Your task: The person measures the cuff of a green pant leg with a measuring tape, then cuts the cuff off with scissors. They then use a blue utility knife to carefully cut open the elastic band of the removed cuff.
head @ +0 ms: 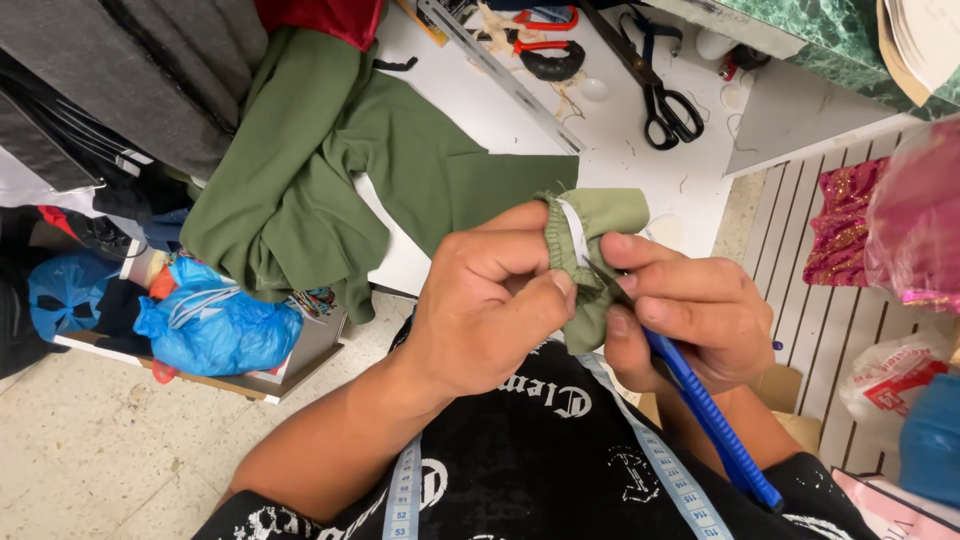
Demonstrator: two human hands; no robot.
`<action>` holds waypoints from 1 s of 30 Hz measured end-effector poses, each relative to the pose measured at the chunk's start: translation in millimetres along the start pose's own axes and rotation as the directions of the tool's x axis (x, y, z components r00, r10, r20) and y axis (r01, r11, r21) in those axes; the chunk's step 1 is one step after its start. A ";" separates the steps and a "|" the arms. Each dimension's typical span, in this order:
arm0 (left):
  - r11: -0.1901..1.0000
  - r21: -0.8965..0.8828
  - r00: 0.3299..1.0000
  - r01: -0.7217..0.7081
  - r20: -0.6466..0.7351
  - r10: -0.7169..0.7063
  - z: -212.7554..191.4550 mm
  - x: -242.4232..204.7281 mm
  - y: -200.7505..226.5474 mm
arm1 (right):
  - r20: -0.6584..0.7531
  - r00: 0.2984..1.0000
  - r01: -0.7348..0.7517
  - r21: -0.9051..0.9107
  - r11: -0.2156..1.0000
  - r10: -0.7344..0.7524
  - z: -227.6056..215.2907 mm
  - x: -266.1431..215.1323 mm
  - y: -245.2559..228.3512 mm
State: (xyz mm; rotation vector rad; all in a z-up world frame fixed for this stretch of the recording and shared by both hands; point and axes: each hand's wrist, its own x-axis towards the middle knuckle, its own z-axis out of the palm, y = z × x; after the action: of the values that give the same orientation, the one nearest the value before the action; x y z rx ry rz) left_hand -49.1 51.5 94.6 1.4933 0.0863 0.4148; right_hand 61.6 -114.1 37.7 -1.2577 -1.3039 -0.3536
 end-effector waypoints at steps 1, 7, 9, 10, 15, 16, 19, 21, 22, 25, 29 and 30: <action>1.000 0.001 1.000 -0.001 -0.004 0.001 0.1 -0.4 0.2 | 0.002 1.000 0.002 0.004 1.000 -0.002 -1.7 -2.1 1.7; 1.000 -0.014 1.000 0.025 -0.016 -0.025 1.9 -2.3 -0.9 | 0.028 1.000 -0.017 0.093 0.995 0.014 -2.5 -5.9 6.2; 1.000 0.020 1.000 0.014 -0.009 -0.014 2.8 -2.1 -3.0 | -0.020 0.999 0.031 -0.023 0.999 -0.032 4.0 1.1 4.7; 1.000 0.019 1.000 0.014 -0.009 -0.013 3.7 -2.4 -2.4 | -0.020 0.999 0.032 -0.024 0.999 -0.032 3.4 0.4 4.8; 0.997 -0.017 0.997 0.070 -0.027 -0.071 8.9 -5.2 -3.1 | 0.021 0.999 0.047 0.018 0.999 -0.047 -6.0 -4.9 6.0; 0.998 -0.017 0.997 0.068 -0.026 -0.069 8.3 -5.2 -2.5 | 0.020 0.999 0.049 0.017 0.999 -0.049 -8.2 -3.4 8.0; 0.997 -0.051 0.998 0.066 0.027 -0.064 5.9 -5.0 -2.7 | 0.033 0.986 0.161 0.004 0.987 -0.161 -14.9 -0.2 11.9; 0.993 -0.067 0.991 0.096 0.095 -0.089 4.4 -4.6 -6.4 | 0.041 0.985 0.168 -0.003 0.986 -0.167 -20.3 -0.9 12.0; 0.993 -0.066 0.991 0.094 0.097 -0.087 3.5 -3.6 -8.3 | 0.041 0.985 0.170 -0.004 0.985 -0.170 -19.1 1.4 10.3; 0.970 -0.216 0.983 0.112 0.169 -0.076 1.0 -2.1 -13.0 | -0.024 0.996 0.086 0.135 0.987 -0.084 -13.5 5.3 6.3; 0.988 -0.146 0.984 0.043 0.178 -0.016 3.6 -0.8 -16.4 | -0.194 0.951 -0.152 0.382 0.912 0.240 -0.4 6.9 2.1; 0.997 -0.074 0.994 0.020 0.112 -0.012 5.1 0.4 -16.8 | -0.283 0.888 -0.244 0.376 0.894 0.362 4.1 7.7 1.1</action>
State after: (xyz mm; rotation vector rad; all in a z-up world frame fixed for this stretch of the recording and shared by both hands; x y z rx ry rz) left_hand -43.5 46.4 78.8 1.4381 -0.0063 0.3175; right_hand 62.9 -106.9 42.8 -1.0359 -0.8023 -0.1111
